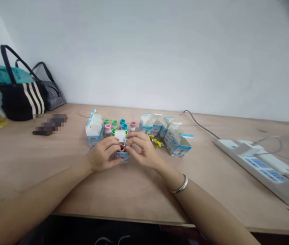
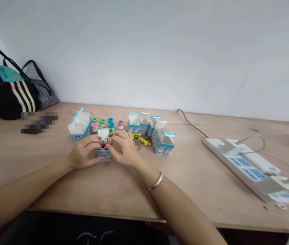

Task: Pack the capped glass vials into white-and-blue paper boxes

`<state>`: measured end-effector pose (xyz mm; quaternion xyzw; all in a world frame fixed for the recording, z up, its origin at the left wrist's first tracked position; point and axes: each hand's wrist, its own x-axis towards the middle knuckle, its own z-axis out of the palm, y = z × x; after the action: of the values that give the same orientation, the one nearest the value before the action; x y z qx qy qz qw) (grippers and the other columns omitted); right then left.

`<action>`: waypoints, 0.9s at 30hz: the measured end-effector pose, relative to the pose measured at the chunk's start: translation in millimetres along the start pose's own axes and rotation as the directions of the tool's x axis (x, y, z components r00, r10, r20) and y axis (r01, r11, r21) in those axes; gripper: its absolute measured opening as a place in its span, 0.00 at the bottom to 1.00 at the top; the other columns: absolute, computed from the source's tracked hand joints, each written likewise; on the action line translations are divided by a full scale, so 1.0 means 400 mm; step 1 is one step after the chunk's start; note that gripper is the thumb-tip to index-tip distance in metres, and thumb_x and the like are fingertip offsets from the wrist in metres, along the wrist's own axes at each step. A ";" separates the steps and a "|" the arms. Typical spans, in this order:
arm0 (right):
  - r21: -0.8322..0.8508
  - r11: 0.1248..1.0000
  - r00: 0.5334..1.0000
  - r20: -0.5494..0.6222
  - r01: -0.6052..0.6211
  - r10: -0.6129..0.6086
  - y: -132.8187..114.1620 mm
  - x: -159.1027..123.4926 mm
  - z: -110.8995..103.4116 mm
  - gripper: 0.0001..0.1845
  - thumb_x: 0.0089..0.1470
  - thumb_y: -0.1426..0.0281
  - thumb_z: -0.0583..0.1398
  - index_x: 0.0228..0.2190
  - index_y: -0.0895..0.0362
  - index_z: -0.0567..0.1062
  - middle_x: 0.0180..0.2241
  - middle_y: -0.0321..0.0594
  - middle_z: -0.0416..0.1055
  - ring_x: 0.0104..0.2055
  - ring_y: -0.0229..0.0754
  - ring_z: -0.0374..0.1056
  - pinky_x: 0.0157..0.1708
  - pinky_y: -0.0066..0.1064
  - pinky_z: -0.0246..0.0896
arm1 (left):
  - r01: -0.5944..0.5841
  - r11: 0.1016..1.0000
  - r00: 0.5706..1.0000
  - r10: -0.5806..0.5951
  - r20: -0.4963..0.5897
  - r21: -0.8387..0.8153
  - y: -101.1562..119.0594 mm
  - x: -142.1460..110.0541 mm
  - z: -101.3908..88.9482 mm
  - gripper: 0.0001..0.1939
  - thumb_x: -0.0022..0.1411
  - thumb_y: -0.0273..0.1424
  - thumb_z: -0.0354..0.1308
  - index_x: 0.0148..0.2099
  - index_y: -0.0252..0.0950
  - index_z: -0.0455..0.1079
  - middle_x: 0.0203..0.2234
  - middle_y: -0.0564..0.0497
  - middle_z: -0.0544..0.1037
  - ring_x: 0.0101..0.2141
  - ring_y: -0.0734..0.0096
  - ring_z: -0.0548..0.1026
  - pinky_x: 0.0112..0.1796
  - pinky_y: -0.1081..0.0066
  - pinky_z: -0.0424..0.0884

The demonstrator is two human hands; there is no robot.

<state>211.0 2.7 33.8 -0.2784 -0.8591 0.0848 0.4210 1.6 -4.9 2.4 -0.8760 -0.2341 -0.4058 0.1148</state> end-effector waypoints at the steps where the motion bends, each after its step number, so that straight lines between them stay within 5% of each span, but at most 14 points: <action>1: -0.010 1.000 1.000 -0.012 -0.008 0.008 0.001 -0.001 -0.001 0.05 0.53 0.68 0.59 0.26 0.54 0.71 0.40 0.43 0.72 0.45 0.46 0.66 0.46 0.41 0.55 | 0.002 1.000 1.000 -0.002 0.001 0.001 0.000 -0.001 0.000 0.13 0.54 0.34 0.62 0.41 0.36 0.65 0.37 0.45 0.74 0.48 0.59 0.71 0.48 0.59 0.71; 8: 0.045 0.996 0.980 -0.178 -0.078 0.085 0.012 -0.002 -0.006 0.05 0.52 0.68 0.60 0.28 0.55 0.69 0.33 0.41 0.71 0.39 0.44 0.68 0.42 0.38 0.60 | -0.010 1.000 1.000 0.010 -0.017 0.010 0.000 -0.003 0.001 0.19 0.53 0.36 0.63 0.45 0.37 0.64 0.41 0.45 0.72 0.49 0.59 0.70 0.49 0.59 0.70; 14: 0.075 0.976 0.969 -0.131 -0.203 0.212 0.028 -0.012 0.012 0.07 0.53 0.67 0.59 0.35 0.56 0.71 0.33 0.42 0.73 0.37 0.43 0.68 0.39 0.36 0.63 | 0.138 0.990 0.959 -0.130 -0.252 0.015 0.005 -0.009 -0.008 0.29 0.45 0.42 0.67 0.46 0.37 0.61 0.40 0.45 0.72 0.44 0.60 0.73 0.45 0.59 0.72; 20: 0.247 0.932 0.964 0.039 -0.264 0.263 0.035 -0.014 0.026 0.23 0.52 0.66 0.59 0.50 0.57 0.66 0.43 0.44 0.73 0.45 0.44 0.69 0.44 0.38 0.64 | 0.044 0.998 0.994 -0.039 -0.104 0.048 0.001 -0.006 -0.009 0.14 0.52 0.35 0.64 0.41 0.38 0.68 0.36 0.48 0.77 0.41 0.64 0.75 0.46 0.61 0.71; 27: 0.308 0.943 0.990 -0.019 -0.124 0.137 0.009 -0.009 0.011 0.13 0.53 0.68 0.61 0.42 0.56 0.71 0.41 0.43 0.73 0.44 0.42 0.69 0.47 0.37 0.63 | 0.061 0.998 0.993 -0.063 -0.104 -0.018 0.004 -0.009 0.001 0.12 0.54 0.33 0.63 0.41 0.38 0.68 0.38 0.48 0.76 0.42 0.66 0.74 0.48 0.61 0.70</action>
<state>210.8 4.2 27.1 -0.2676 -0.8066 0.2390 0.4698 0.5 -7.3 -0.5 -0.8467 -0.2519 -0.4561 0.1078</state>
